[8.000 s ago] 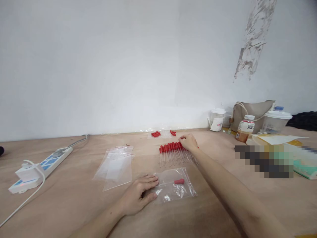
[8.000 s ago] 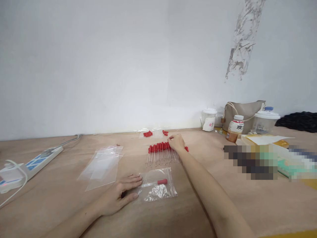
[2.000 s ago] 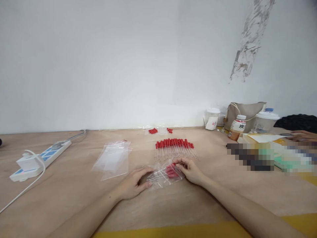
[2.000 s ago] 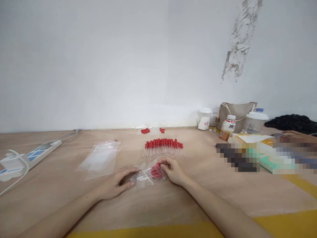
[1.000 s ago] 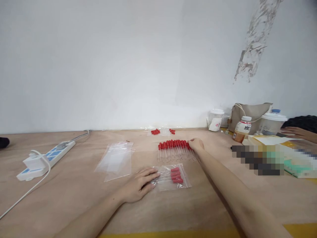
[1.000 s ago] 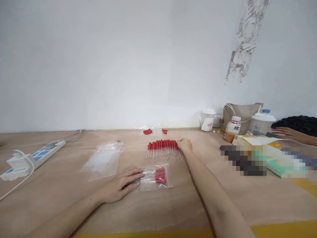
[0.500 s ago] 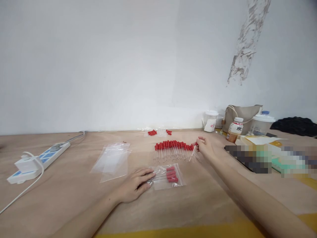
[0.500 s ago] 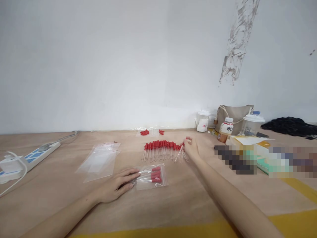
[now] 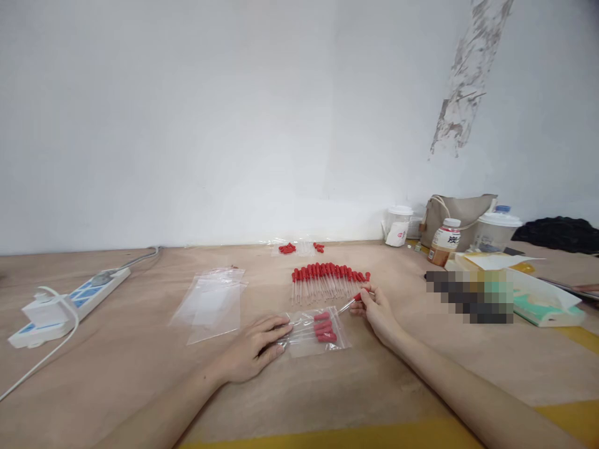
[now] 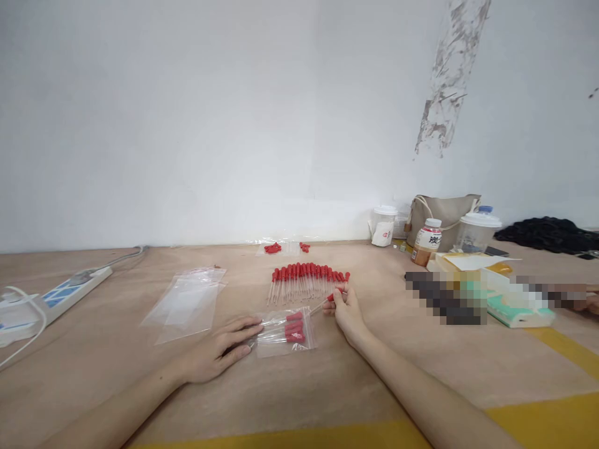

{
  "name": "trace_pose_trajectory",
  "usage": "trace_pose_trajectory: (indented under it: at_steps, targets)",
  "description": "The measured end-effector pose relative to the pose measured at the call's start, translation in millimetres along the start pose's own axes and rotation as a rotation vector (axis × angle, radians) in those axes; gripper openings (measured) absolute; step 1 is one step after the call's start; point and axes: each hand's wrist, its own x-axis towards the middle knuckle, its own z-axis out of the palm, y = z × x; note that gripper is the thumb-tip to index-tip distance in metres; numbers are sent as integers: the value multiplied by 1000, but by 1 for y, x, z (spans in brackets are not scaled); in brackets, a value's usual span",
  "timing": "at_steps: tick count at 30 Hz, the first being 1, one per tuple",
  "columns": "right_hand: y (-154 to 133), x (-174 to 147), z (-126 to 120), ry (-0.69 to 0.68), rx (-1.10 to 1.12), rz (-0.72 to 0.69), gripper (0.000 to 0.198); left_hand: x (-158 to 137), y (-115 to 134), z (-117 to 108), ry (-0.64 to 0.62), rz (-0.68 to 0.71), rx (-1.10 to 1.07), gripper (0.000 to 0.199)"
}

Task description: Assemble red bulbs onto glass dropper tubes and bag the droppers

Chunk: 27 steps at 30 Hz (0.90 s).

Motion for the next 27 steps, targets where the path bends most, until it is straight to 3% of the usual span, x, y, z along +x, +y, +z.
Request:
trace_pose_trajectory:
  at_steps: [8,11,15,18,23,27]
  targets:
    - [0,-8,-4,1,75,68,30,-1,1,-1,-19,-19,30,38]
    - [-1,-10,-4,-73,20,123,26,0,2,-1,-14,-24,26,38]
    - [-2,-15,-4,-270,-348,-59,20,0,1,-1,-13,-28,35,38]
    - [1,-16,-3,-329,-526,-169,20,0,1,0,-17,-30,48,39]
    - [3,-20,3,-406,-602,-213,21,1,3,-1,-13,-37,21,40]
    - [-3,-27,6,-554,-480,-195,26,0,3,0,-2,-40,13,40]
